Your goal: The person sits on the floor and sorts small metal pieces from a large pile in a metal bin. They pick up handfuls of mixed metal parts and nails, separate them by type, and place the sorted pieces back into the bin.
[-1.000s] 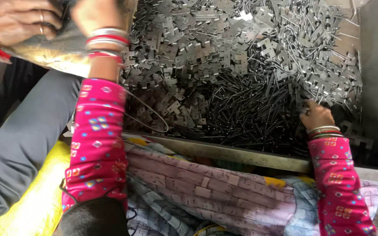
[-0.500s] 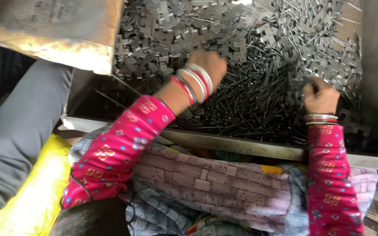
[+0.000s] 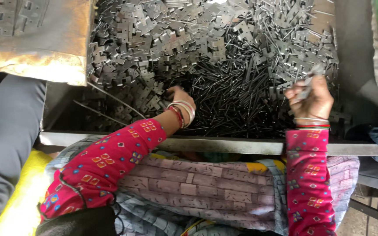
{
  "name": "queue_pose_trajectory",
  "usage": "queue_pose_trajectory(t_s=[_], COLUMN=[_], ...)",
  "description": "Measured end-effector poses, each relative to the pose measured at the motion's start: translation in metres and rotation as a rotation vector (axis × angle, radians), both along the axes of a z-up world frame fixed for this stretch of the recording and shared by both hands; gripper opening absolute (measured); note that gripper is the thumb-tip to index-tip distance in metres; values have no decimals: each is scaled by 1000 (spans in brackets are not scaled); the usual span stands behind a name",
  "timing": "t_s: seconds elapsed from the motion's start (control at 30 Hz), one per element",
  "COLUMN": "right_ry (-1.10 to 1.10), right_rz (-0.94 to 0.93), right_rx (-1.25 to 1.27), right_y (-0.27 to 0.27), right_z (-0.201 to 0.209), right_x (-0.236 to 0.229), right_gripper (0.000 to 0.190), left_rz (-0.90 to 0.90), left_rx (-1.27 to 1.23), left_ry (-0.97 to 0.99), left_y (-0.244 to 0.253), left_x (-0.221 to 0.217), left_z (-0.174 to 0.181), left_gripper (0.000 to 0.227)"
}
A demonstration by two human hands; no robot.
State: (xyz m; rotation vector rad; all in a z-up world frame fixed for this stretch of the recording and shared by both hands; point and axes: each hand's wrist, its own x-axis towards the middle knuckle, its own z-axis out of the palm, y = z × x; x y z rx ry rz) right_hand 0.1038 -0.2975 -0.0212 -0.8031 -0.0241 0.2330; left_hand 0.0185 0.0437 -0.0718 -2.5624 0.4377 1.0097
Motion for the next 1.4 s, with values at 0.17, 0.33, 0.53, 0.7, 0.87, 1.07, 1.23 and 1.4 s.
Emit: queue_pose_trajectory(t_s=[0.17,0.33,0.53,0.7,0.87,1.07,1.23,1.4], right_ry=[-196,-304,-356,-262,-189,-162,-163,-695], right_rz=[54,201,230,71,-121,-165,-135,-218], right_rx=[-339,-603,-752,-663,-547,-567,-818,-1583], right_y=[29,49,49,45,38,30,23,22], right_z=[-8,-16,-27,-31,-38,-46,-61,-80], right_x=[-8,-14,-18,-14,-5,3,8,18], right_gripper=[12,13,25,20,8,10,11,27], left_rz=[60,49,-75,-172,-64,-46,36,163], left_rx=[-89,-257,24,-220,-292,-276,-509,-969], left_ry=[-83,-78,142,-99,84,137,112,-195], left_y=[25,36,-5,10,30,25,54,94], left_x=[18,8,-24,-38,-39,-26,8,42], left_z=[-2,27,30,4,-20,-5,27,43], left_gripper=[30,32,32,21,20,31,49,43])
